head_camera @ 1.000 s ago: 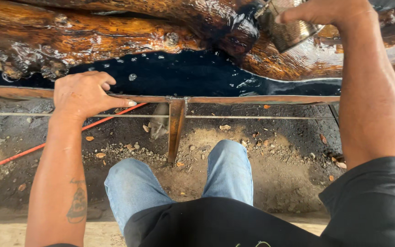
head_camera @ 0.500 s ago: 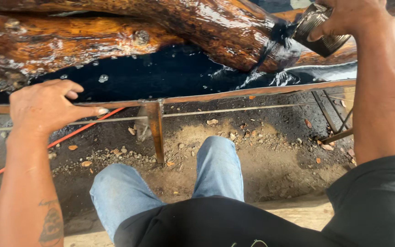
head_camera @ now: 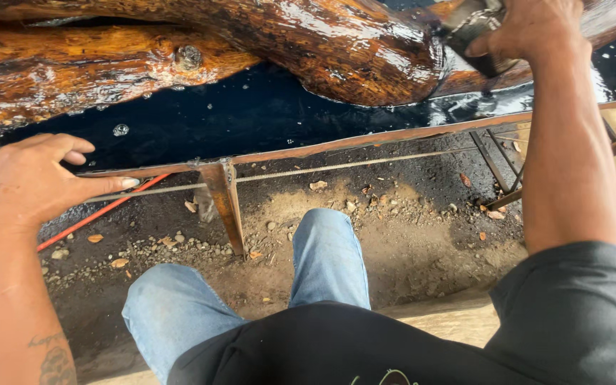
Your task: The person scrubs a large weathered wood log resting in a long water-filled tray, using the open end of a tin can to rub and scrape the log's surface. They work along the log section by section, dipping the can in the dark water and rubbing the wet wood, while steadying the log with the other hand.
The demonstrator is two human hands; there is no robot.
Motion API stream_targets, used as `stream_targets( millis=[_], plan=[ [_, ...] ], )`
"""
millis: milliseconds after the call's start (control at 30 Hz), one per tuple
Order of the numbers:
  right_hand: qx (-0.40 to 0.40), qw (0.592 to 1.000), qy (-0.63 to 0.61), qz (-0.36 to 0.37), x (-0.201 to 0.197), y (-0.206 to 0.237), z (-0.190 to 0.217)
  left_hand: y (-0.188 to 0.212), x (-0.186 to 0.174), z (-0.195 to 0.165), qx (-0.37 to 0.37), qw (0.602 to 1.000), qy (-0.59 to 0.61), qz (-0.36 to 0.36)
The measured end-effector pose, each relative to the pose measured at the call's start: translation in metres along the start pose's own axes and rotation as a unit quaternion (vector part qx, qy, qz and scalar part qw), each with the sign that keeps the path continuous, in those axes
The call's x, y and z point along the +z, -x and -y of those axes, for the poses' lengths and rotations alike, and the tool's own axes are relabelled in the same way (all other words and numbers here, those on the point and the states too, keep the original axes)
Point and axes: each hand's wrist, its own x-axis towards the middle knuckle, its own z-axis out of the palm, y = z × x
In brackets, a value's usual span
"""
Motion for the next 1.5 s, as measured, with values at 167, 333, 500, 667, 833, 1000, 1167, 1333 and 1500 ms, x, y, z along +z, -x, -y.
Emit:
stream_targets(
  millis=[167, 333, 500, 667, 833, 1000, 1167, 1333, 1500],
  plan=[
    [-0.219, 0.964, -0.108, -0.103, -0.013, 0.03, 0.085, 0.006, -0.002, 0.004, 0.005, 1.0, 0.008, -0.021],
    [-0.275, 0.93, -0.237, -0.053, -0.001, 0.056, 0.203, 0.006, 0.0, 0.003, -0.001, 1.0, -0.01, -0.026],
    [-0.332, 0.933, -0.119, -0.077, 0.026, 0.059, 0.295, 0.004, 0.004, 0.005, 0.011, 0.999, -0.006, -0.03],
    [-0.323, 0.946, -0.034, 0.003, 0.043, 0.032, 0.324, 0.005, 0.005, 0.005, 0.001, 1.0, -0.008, -0.027],
    [-0.31, 0.946, 0.035, 0.092, 0.05, 0.02, 0.346, 0.006, -0.003, 0.001, 0.008, 0.999, 0.014, -0.034],
    [-0.302, 0.94, -0.081, 0.138, 0.05, 0.022, 0.343, 0.003, -0.007, -0.002, -0.006, 1.0, 0.0, -0.003],
    [-0.275, 0.92, -0.265, 0.09, 0.041, 0.029, 0.319, 0.0, 0.003, 0.006, -0.015, 1.0, -0.006, -0.004],
    [-0.177, 0.908, -0.367, 0.103, 0.038, 0.041, 0.278, -0.006, 0.011, 0.002, 0.0, 1.0, -0.024, -0.006],
    [-0.179, 0.825, -0.534, -0.045, 0.037, 0.035, 0.224, -0.004, -0.004, -0.001, -0.014, 0.999, 0.016, 0.024]
  ],
)
